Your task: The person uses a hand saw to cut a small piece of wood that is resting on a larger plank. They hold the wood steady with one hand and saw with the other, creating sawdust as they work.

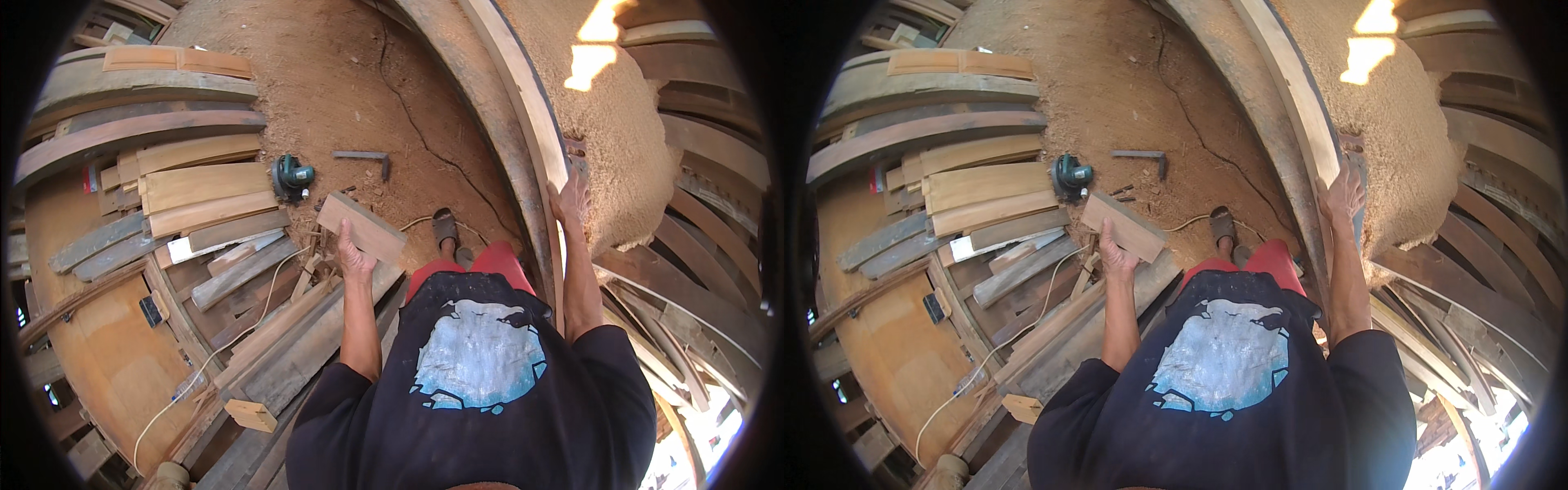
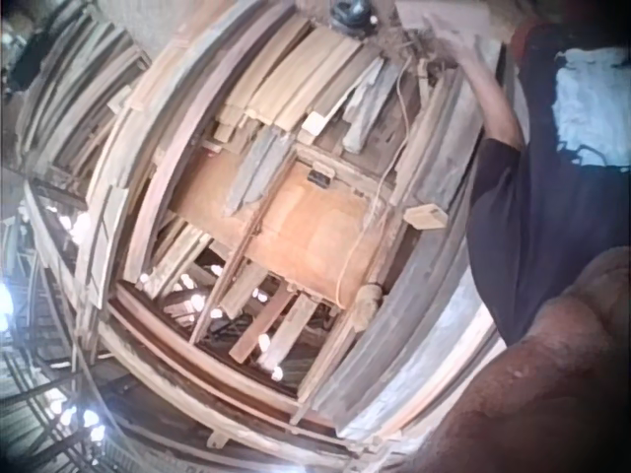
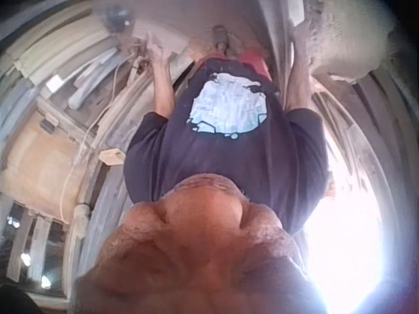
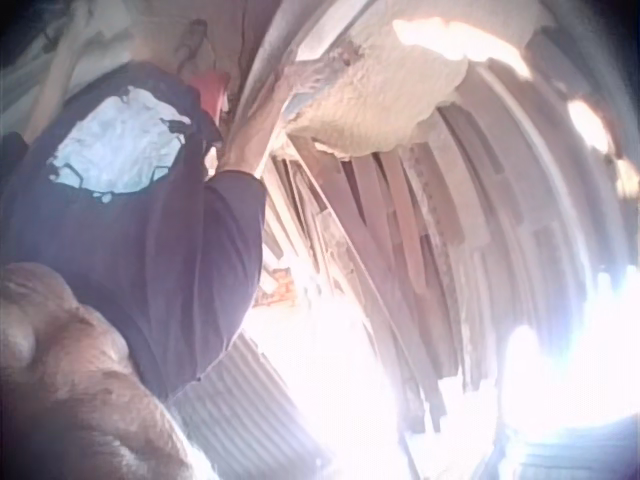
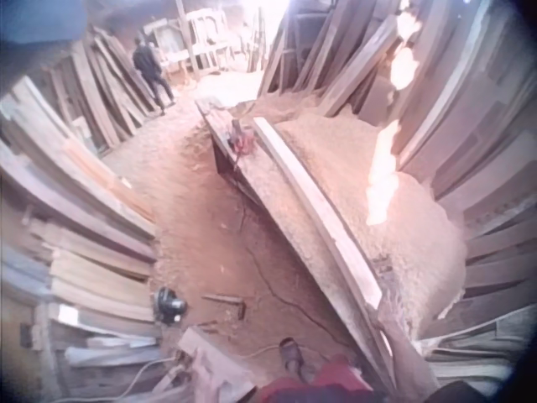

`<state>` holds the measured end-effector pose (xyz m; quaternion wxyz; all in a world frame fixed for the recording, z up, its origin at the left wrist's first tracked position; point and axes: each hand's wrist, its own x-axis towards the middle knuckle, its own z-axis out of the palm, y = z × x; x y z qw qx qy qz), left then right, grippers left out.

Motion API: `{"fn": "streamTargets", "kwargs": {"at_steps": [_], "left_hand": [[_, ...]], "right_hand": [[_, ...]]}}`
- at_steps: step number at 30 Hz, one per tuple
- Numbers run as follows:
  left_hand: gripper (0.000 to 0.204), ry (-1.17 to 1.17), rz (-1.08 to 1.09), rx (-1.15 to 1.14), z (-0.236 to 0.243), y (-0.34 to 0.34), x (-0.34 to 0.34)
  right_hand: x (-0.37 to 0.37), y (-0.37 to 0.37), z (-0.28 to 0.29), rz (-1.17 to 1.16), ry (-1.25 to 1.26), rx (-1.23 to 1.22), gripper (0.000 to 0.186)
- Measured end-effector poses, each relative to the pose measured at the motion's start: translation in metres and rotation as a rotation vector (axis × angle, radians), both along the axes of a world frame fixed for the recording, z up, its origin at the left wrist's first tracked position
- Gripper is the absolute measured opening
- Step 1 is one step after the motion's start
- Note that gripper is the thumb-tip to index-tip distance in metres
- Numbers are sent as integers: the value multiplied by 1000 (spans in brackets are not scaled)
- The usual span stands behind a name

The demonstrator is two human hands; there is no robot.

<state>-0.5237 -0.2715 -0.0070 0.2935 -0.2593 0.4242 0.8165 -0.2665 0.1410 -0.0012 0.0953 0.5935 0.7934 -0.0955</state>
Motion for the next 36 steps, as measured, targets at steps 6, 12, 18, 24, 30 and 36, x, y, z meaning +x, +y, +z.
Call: {"fn": "streamTargets", "kwargs": {"at_steps": [6,12,18,24,30,36], "left_hand": [[59,-9,-93,-44,0,55,10],[55,-24,-252,-44,7,80,16],[53,-8,-324,-48,10,107,19],[55,9,-386,-20,17,120,17],[56,71,-313,8,-9,100,18],[55,-22,-244,50,-10,69,21]], "right_hand": [[69,-42,-61,-14,-146,-62,106],[81,-42,-82,-37,-43,-66,106],[80,-40,-78,-68,-4,-74,108],[73,-39,-71,-81,18,-85,108],[76,-36,-78,-98,-13,-106,110],[82,-31,-94,-95,-29,-109,108]]}}
